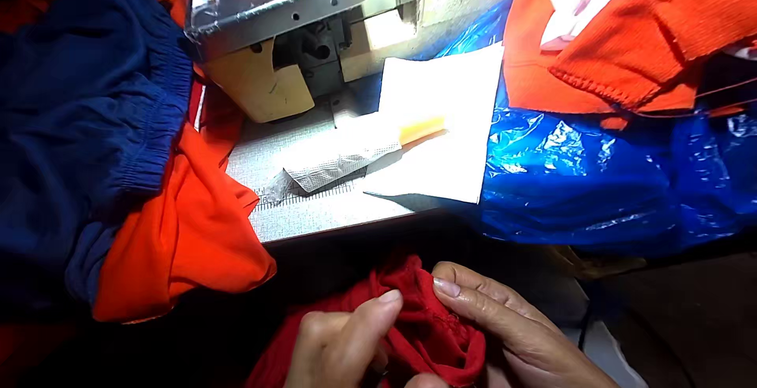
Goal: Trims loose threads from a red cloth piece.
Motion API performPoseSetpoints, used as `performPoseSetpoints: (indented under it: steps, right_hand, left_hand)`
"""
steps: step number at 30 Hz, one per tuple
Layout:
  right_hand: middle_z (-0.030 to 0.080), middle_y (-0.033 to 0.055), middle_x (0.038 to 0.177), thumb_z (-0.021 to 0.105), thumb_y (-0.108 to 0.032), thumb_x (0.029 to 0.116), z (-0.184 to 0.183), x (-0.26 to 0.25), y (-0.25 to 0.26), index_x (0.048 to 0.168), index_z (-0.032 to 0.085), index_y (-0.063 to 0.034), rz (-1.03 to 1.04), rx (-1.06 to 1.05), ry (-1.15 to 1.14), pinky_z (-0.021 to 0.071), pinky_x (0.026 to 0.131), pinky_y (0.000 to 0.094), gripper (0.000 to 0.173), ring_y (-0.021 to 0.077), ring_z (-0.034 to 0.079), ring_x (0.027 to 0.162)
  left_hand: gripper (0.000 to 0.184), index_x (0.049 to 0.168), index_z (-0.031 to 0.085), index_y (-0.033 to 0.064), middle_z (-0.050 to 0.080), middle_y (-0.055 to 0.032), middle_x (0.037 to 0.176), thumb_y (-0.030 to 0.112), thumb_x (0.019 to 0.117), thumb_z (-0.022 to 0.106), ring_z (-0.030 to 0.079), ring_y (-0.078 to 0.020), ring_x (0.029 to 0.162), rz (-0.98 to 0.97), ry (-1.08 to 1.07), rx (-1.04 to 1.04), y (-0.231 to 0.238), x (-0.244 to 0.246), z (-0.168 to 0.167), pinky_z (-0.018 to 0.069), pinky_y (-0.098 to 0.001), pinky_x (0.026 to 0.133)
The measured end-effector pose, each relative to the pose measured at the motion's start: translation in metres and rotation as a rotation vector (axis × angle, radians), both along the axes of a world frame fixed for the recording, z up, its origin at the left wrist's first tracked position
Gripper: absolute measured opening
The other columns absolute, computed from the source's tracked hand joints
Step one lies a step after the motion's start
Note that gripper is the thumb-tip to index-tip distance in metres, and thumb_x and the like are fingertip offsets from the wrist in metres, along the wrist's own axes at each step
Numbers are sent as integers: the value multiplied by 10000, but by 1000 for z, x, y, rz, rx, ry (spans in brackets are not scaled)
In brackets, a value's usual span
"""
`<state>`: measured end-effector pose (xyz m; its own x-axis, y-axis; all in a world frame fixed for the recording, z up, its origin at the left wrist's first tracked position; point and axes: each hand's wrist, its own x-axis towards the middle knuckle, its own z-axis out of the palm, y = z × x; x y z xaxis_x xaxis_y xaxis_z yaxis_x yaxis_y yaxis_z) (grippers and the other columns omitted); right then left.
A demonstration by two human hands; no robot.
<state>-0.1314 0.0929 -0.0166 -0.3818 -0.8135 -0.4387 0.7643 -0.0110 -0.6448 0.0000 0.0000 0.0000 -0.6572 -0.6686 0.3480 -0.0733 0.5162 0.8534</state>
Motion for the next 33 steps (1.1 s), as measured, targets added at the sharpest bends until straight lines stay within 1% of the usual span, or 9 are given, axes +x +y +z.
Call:
performPoseSetpoints:
  steps: [4, 9, 18, 22, 24, 27, 29, 31, 33]
  right_hand:
    - [653, -62, 767, 405, -86, 1054, 1, 3, 0, 832, 634, -152, 9, -22, 53, 539, 711, 174, 326, -8, 634, 741]
    - [638, -91, 770, 448, -93, 1062, -4, 7, 1, 854, 613, -166, 12, -46, 137, 522, 690, 154, 275, -31, 615, 733]
    - [630, -88, 794, 516, -104, 1048, -14, 8, 3, 910, 599, -148, 23, -50, 209, 518, 667, 159, 167, -25, 609, 722]
    - [657, -53, 819, 518, -103, 1045, -15, 5, 5, 905, 615, -131, -48, -23, 178, 543, 708, 175, 173, -5, 635, 752]
    - [666, -23, 812, 515, -63, 1032, -15, 6, 3, 995, 592, -97, -65, -3, 127, 569, 725, 213, 92, 36, 666, 760]
    - [669, -9, 812, 509, -34, 1023, -11, 8, 1, 1243, 477, -88, -41, 15, 122, 591, 714, 251, 228, 74, 687, 750]
    - [708, 8, 865, 484, -36, 1035, -11, 6, 1, 1380, 424, -97, -23, 12, 158, 606, 700, 254, 356, 86, 708, 757]
    - [707, 24, 904, 457, -60, 1052, -16, 1, 4, 1324, 557, -71, 15, -13, 235, 610, 731, 263, 290, 93, 706, 790]
    - [711, -2, 950, 453, -89, 1066, -28, -6, 9, 1171, 687, -60, 101, -77, 446, 595, 725, 221, 258, 55, 686, 811]
  left_hand:
    - [157, 1016, 729, -7, 612, -85, 973, 129, 940, 718, 571, 3, 849, -37, -35, -39, 5, -17, -15, 471, -73, 750]
    - [144, 944, 629, 60, 602, -46, 985, 169, 1027, 582, 598, 0, 911, -42, -33, -102, 1, -19, -19, 490, -87, 818]
    - [219, 847, 612, 40, 632, -95, 795, 166, 999, 518, 623, -124, 724, 316, -311, -590, -21, -10, -53, 498, -193, 647]
    - [154, 881, 582, -38, 607, -25, 814, 79, 975, 549, 588, 34, 688, 456, -162, -276, -38, 3, -58, 510, -96, 649]
    - [75, 934, 553, 72, 645, 76, 853, 80, 1007, 537, 624, 46, 679, 399, 50, -89, -40, 6, -53, 544, -107, 605]
    - [182, 1071, 659, 239, 727, 102, 1065, 397, 1037, 576, 711, -14, 891, 80, 137, 100, -24, 9, -40, 594, -167, 714]
    - [393, 1137, 642, 113, 728, -15, 1112, 462, 961, 683, 699, -63, 1045, -85, 9, 98, -3, 5, -34, 586, -230, 885]
    - [420, 1113, 654, -39, 736, -127, 987, 297, 896, 781, 695, -78, 906, -75, -160, 14, 13, 0, -30, 559, -200, 804]
    - [212, 994, 675, -53, 718, -73, 868, 137, 916, 731, 653, 9, 775, -42, -150, 156, 13, 0, -26, 532, -124, 707]
